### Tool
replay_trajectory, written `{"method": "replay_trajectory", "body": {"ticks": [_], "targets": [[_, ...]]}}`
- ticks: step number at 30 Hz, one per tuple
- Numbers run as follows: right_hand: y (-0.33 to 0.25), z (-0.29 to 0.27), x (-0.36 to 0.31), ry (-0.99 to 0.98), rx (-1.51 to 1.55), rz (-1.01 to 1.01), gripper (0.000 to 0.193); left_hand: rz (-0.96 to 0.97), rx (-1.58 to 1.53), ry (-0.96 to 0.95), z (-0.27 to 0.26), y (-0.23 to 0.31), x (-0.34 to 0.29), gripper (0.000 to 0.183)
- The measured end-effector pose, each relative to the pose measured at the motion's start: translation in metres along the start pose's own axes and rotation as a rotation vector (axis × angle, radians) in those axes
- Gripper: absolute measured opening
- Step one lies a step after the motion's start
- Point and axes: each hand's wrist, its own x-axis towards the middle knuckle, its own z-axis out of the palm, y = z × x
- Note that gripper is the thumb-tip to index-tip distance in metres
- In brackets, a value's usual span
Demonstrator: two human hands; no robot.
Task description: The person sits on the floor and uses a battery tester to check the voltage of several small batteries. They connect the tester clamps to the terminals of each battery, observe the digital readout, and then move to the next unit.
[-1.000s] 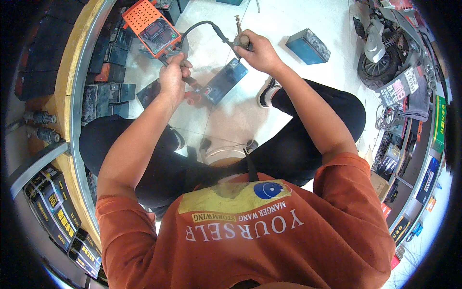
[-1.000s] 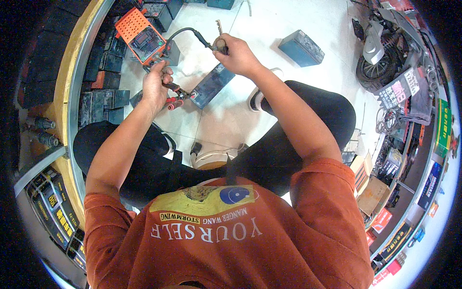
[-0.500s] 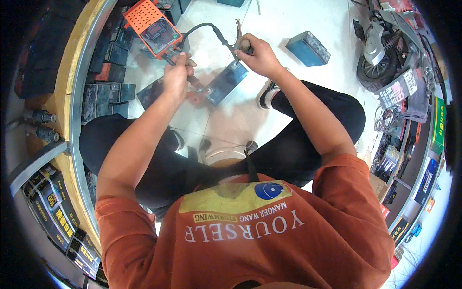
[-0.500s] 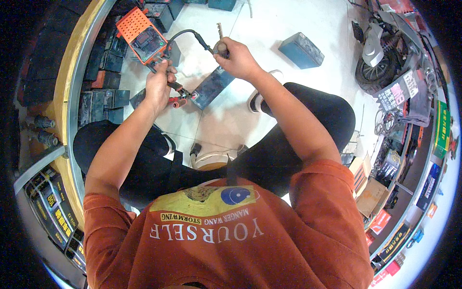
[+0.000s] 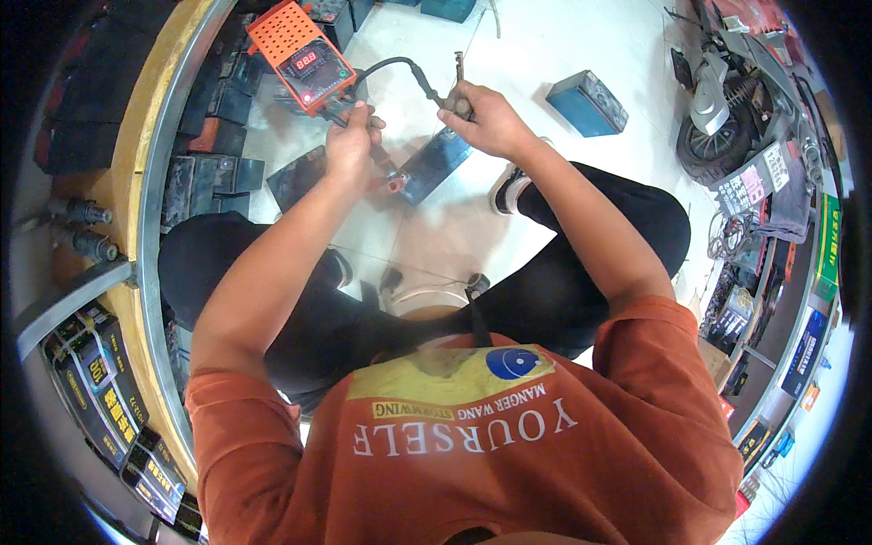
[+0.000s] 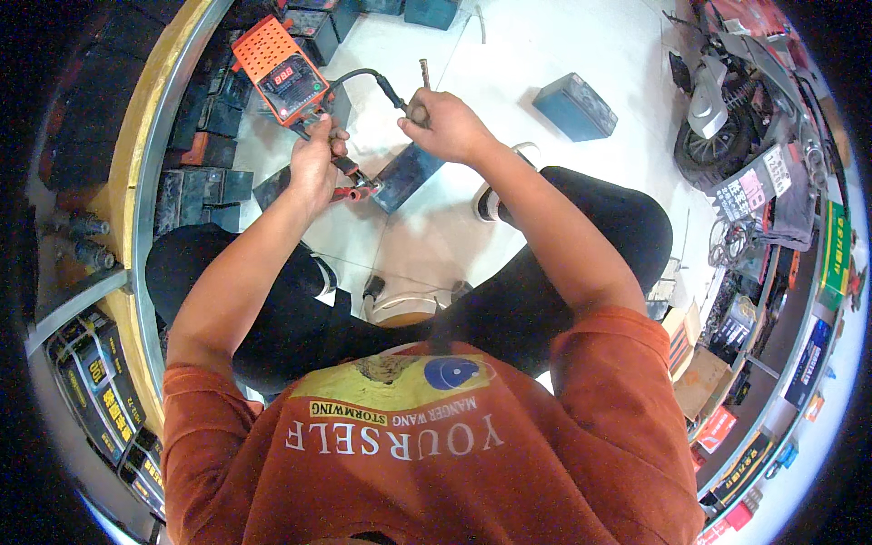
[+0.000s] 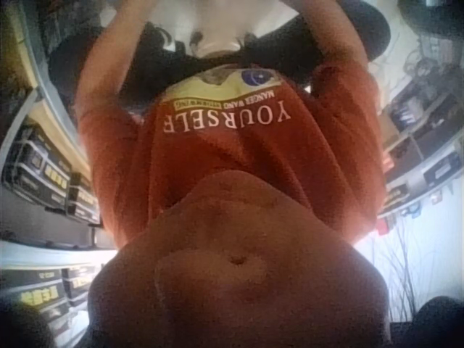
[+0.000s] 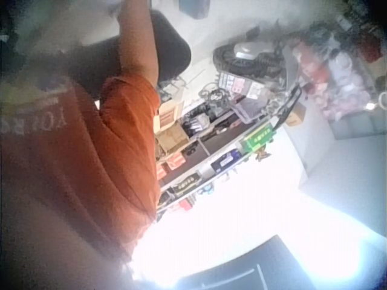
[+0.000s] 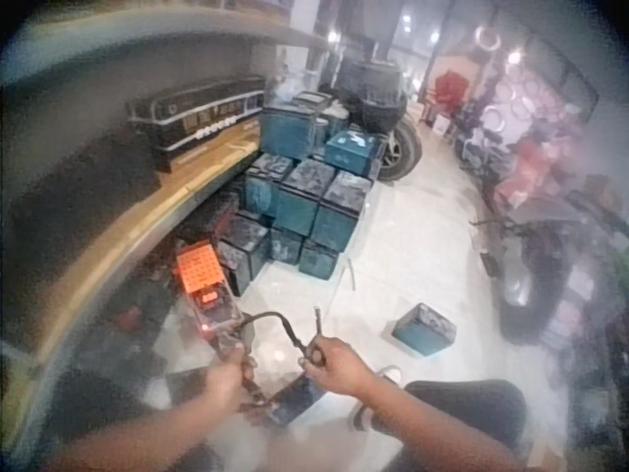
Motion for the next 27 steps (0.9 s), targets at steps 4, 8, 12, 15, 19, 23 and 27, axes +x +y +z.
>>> {"method": "replay_trajectory", "body": {"ticks": [4, 8, 12, 15, 19, 23, 27], "targets": [[-0.001, 0.0, 0.001, 0.024, -0.157, -0.166, 0.019, -0.015, -0.031, 0.019, 0.011, 0.003, -0.004, 0.024], [-0.003, -0.005, 0.006, -0.119, -0.072, -0.298, 0.02, -0.04, -0.006, 0.07, 0.019, 0.01, -0.007, 0.026], [-0.006, -0.004, 0.008, -0.216, -0.077, -0.33, 0.026, -0.003, 0.002, 0.075, 0.015, 0.002, 0.003, 0.028], [-0.01, -0.006, 0.009, -0.281, -0.091, -0.298, 0.026, 0.029, -0.03, 0.088, 0.019, -0.003, 0.006, 0.029], [-0.004, 0.001, 0.013, -0.252, -0.085, -0.291, 0.026, 0.032, -0.052, 0.107, 0.027, -0.003, 0.012, 0.029], [-0.004, 0.002, 0.014, -0.307, 0.108, -0.315, 0.025, 0.056, -0.02, 0.134, 0.031, -0.002, 0.016, 0.029], [-0.004, 0.006, 0.011, -0.362, 0.174, -0.281, 0.03, 0.071, -0.018, 0.156, 0.031, -0.004, 0.02, 0.029]]}}
